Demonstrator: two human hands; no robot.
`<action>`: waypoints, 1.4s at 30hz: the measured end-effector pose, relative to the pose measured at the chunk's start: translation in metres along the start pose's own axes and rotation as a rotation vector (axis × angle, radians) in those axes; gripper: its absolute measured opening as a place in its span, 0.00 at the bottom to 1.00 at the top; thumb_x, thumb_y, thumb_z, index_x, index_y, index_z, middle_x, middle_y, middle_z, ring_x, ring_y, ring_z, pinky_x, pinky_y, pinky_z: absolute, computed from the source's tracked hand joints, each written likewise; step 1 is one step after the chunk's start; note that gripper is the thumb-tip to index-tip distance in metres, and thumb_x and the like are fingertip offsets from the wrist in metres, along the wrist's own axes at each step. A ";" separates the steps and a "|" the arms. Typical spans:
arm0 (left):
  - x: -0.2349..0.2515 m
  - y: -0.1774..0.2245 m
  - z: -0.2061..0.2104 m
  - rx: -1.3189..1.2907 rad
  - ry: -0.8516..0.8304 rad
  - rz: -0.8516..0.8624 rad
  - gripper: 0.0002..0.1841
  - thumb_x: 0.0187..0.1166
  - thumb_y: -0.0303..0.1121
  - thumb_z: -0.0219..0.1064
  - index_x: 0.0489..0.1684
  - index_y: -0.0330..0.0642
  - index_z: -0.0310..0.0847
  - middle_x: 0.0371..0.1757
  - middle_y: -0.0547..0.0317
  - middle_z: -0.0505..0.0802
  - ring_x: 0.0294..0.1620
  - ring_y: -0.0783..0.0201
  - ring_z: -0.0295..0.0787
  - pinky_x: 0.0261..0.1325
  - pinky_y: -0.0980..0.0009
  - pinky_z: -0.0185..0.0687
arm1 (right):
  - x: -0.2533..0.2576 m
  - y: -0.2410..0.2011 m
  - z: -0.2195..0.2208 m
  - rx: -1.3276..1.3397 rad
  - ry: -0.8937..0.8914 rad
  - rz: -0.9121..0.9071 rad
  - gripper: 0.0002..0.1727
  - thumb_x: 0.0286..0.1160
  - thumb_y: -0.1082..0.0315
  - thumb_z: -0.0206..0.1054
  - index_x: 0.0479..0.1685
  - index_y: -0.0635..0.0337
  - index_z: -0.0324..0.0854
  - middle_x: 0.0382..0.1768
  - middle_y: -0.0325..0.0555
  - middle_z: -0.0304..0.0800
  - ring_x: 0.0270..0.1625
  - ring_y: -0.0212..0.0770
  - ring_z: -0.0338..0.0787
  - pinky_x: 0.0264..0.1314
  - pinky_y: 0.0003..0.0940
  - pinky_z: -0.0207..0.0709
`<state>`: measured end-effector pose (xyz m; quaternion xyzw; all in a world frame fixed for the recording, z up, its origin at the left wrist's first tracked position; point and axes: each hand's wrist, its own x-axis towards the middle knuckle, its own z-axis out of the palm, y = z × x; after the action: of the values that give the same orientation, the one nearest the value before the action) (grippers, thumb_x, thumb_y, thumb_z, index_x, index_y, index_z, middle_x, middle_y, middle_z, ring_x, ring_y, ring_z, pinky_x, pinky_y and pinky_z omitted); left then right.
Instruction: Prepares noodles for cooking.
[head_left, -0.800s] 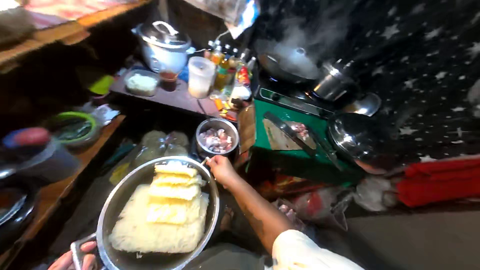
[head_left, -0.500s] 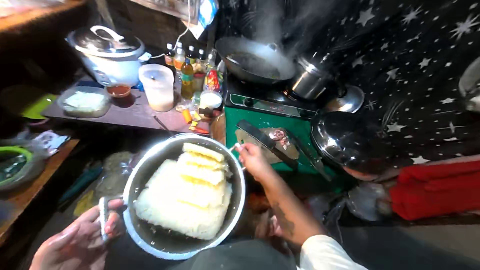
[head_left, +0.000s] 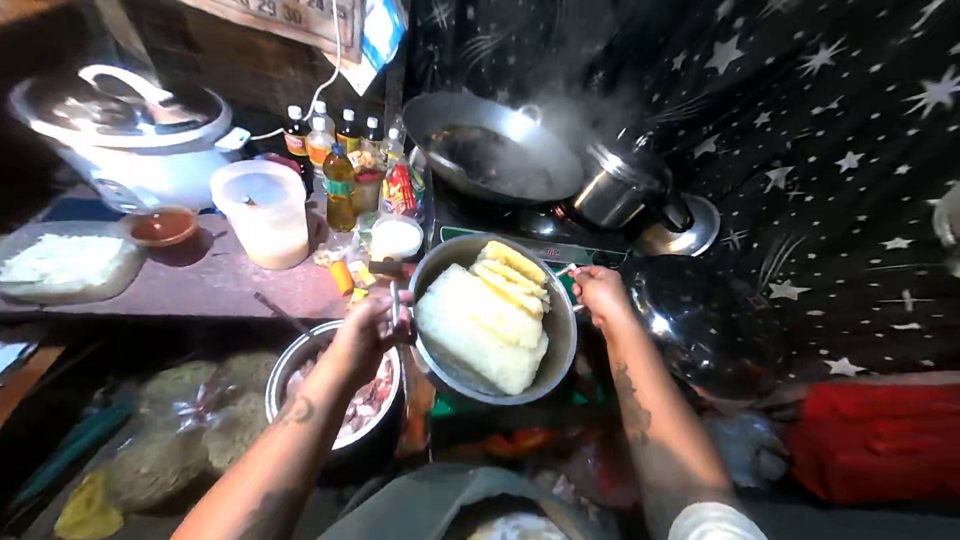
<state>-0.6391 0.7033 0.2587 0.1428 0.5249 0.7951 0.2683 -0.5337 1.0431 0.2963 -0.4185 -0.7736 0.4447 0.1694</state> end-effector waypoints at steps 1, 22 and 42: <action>0.017 0.000 0.001 -0.012 -0.027 -0.016 0.19 0.82 0.37 0.40 0.43 0.51 0.82 0.20 0.77 0.84 0.22 0.80 0.80 0.33 0.82 0.80 | 0.009 -0.002 0.000 -0.001 0.019 0.030 0.14 0.92 0.68 0.56 0.61 0.69 0.80 0.30 0.43 0.77 0.24 0.30 0.73 0.28 0.25 0.71; 0.134 -0.031 0.022 0.190 0.035 0.032 0.15 0.82 0.42 0.49 0.45 0.51 0.83 0.24 0.73 0.82 0.21 0.79 0.74 0.26 0.82 0.70 | 0.013 -0.030 0.061 -0.769 -0.290 -0.524 0.66 0.50 0.25 0.78 0.96 0.35 0.50 0.95 0.65 0.33 0.95 0.70 0.38 0.90 0.72 0.41; 0.135 -0.044 0.030 0.557 0.221 0.069 0.18 0.95 0.43 0.51 0.59 0.37 0.79 0.40 0.48 0.88 0.40 0.57 0.86 0.49 0.53 0.83 | 0.078 -0.056 0.077 -0.898 -0.429 -0.231 0.50 0.57 0.61 0.83 0.86 0.59 0.61 0.66 0.67 0.84 0.69 0.66 0.85 0.70 0.69 0.75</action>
<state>-0.7217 0.8178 0.2236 0.1413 0.7435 0.6399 0.1331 -0.6567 1.0483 0.2923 -0.2611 -0.9469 0.1228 -0.1418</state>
